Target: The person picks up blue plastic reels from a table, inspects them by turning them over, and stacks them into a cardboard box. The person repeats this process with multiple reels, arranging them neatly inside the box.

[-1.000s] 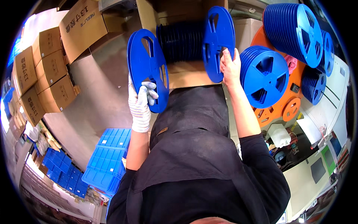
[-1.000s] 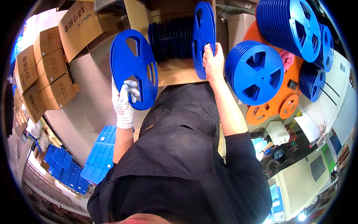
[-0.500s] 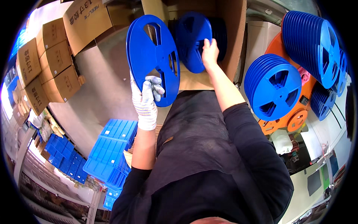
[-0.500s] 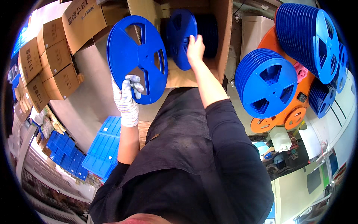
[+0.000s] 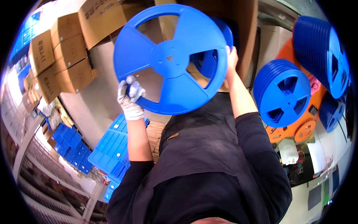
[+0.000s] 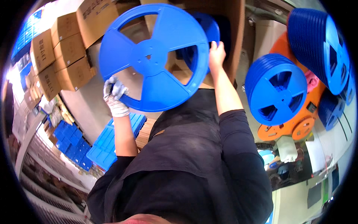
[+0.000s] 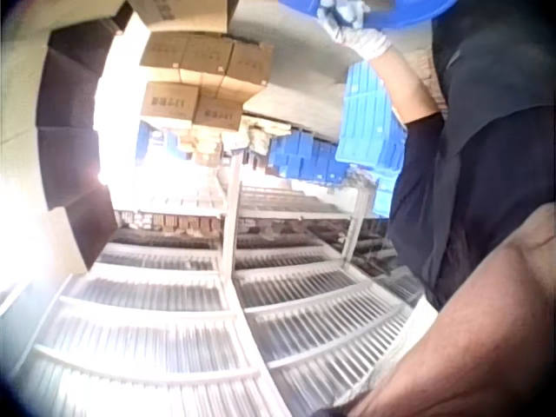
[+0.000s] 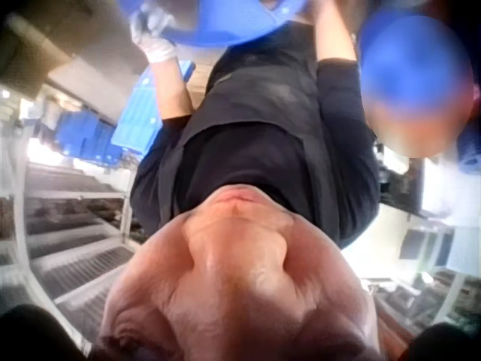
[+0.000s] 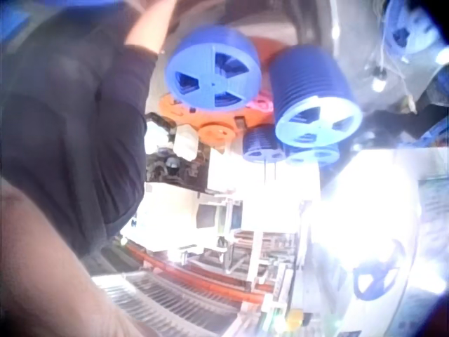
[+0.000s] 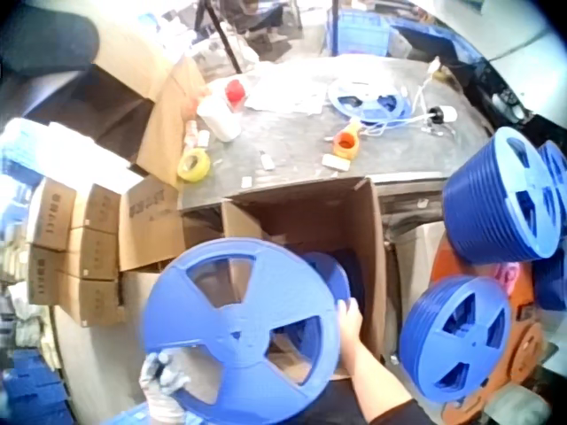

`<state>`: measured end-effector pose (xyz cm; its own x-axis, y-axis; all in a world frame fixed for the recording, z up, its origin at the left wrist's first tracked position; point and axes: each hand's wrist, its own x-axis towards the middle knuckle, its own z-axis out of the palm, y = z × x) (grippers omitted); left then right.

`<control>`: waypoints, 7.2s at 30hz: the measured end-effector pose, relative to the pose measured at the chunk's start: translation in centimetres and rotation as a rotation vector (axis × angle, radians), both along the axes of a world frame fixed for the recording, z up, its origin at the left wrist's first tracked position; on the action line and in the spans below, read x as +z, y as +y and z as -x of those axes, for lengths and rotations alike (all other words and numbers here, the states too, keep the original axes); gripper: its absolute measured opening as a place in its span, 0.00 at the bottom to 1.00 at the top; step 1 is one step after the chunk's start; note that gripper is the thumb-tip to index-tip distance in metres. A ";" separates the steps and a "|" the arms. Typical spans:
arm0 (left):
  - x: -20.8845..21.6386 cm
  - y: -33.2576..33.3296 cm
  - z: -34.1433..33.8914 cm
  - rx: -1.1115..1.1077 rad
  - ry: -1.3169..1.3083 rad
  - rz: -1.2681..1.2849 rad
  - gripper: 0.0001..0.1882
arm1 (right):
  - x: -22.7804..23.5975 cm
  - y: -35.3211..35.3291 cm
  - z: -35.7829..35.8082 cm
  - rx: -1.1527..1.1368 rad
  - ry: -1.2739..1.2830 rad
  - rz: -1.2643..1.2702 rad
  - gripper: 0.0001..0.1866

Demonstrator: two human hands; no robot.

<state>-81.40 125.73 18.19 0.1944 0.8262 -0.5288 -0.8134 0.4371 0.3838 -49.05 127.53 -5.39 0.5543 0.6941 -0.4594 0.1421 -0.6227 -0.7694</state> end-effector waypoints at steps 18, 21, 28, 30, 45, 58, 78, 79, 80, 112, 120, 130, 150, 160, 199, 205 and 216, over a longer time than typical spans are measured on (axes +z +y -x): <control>-0.9 5.7 -4.7 0.187 -0.299 0.014 0.08 | 0.7 0.5 0.6 0.065 0.165 -0.060 0.13; -1.4 5.9 -4.0 0.212 -0.304 -0.017 0.07 | -2.0 -0.5 0.6 0.044 0.094 -0.123 0.14; -2.5 5.3 -1.4 -0.080 -0.377 -0.199 0.11 | -1.3 0.7 0.5 -0.342 0.697 -0.102 0.14; -2.2 5.0 -1.5 -0.064 -0.380 -0.220 0.11 | -0.7 0.7 0.6 -0.492 0.908 -0.094 0.15; 6.9 4.0 -8.8 -0.055 0.632 -0.367 0.10 | -1.8 0.5 0.1 -0.054 0.260 0.045 0.12; 4.3 1.6 -14.8 -1.162 1.378 -1.959 0.33 | -1.2 -0.6 0.3 -0.073 0.410 0.032 0.11; 1.5 1.4 -13.7 -1.041 1.359 -1.975 0.36 | -0.8 -0.6 0.4 -0.104 0.480 0.016 0.10; 1.1 1.4 -13.8 -0.976 1.398 -1.949 0.35 | -0.8 -0.7 0.4 -0.106 0.478 0.016 0.10; 0.5 1.6 -14.2 -0.910 1.428 -1.930 0.34 | -0.9 -0.6 0.2 -0.113 0.472 0.011 0.10; -37.5 13.2 -14.2 -0.951 2.345 -0.314 0.39 | 12.3 -9.4 -7.4 -0.176 0.489 -0.266 0.14; -35.4 -4.7 -15.1 -1.314 1.841 0.490 0.52 | 11.4 -7.6 -7.9 -0.187 0.225 -0.370 0.19; -36.1 7.6 -21.3 -1.132 2.179 -0.262 0.37 | 7.6 -1.1 -8.3 -0.117 0.266 -0.437 0.14; -34.4 4.2 -18.4 -1.118 2.218 -0.208 0.26 | 5.3 -1.5 -8.8 -0.181 0.174 -0.376 0.16; -36.7 6.9 -29.5 -1.368 1.842 -1.207 0.34 | 6.5 -3.5 -7.8 -0.089 0.109 -0.437 0.16; -37.9 2.8 -18.8 -1.134 2.204 -0.446 0.40 | -14.7 2.9 -4.2 0.729 -0.726 0.179 0.29; -38.4 2.4 -18.5 -1.136 2.175 -0.491 0.37 | -14.5 -2.2 -3.6 0.588 -0.626 0.191 0.28; -39.4 3.1 -18.5 -0.873 2.149 -0.576 0.32 | -15.4 3.8 0.2 0.839 -0.548 -0.223 0.19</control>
<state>-62.93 128.87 -21.20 0.1493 0.9644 -0.2182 0.9626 -0.0913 0.2551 -49.25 131.35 -20.75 -0.0542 0.9933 -0.1021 0.8324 -0.0116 -0.5540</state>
